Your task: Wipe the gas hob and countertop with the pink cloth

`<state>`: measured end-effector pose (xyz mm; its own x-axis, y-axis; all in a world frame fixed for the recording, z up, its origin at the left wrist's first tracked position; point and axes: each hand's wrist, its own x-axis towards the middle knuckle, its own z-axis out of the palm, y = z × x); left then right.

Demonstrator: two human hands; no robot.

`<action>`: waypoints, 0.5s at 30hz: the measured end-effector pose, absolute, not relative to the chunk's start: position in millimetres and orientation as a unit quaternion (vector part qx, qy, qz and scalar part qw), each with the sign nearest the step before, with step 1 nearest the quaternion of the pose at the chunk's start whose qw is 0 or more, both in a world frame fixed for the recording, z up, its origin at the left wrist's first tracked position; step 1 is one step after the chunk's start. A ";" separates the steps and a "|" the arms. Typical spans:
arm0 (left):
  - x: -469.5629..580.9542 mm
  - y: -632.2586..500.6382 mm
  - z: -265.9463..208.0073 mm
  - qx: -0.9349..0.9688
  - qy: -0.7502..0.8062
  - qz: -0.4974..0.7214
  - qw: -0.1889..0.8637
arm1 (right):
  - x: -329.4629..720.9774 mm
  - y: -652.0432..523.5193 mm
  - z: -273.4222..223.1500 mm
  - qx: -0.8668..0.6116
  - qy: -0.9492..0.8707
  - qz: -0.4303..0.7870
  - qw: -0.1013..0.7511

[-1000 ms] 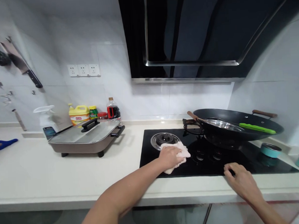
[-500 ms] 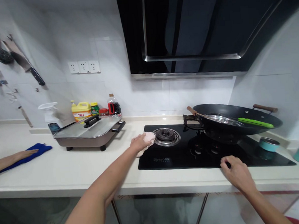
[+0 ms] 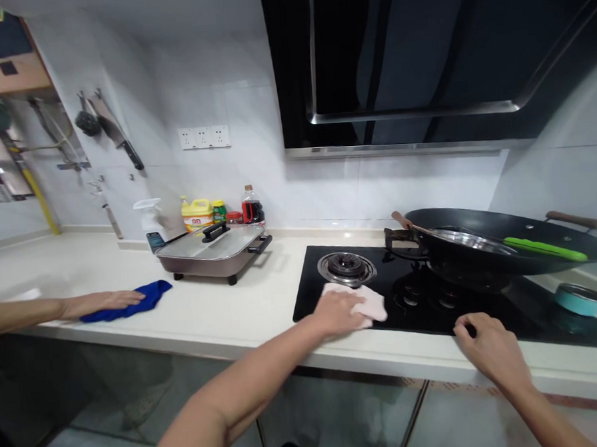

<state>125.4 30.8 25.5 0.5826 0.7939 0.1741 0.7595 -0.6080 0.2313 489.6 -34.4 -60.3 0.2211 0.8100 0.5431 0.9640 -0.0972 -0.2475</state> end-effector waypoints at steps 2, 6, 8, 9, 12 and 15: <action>153.0 14.6 16.8 0.913 0.377 0.143 0.058 | 492.8 -33.9 -63.2 -0.727 -0.610 -0.133 0.285; 189.4 -4.1 4.2 0.935 0.324 0.138 0.035 | 500.5 -31.5 -68.4 -0.727 -0.612 -0.120 0.287; 194.6 -7.6 1.9 0.940 0.311 0.135 0.027 | 503.9 -30.3 -69.6 -0.727 -0.612 -0.113 0.290; 194.2 -8.4 1.4 0.941 0.310 0.137 0.024 | 505.4 -29.8 -69.9 -0.727 -0.611 -0.110 0.292; 182.6 -8.3 0.1 0.931 0.329 0.154 0.025 | 509.1 -28.8 -70.0 -0.727 -0.610 -0.100 0.298; 154.5 -7.2 -2.9 0.915 0.362 0.177 0.029 | 511.4 -28.2 -70.0 -0.729 -0.609 -0.083 0.300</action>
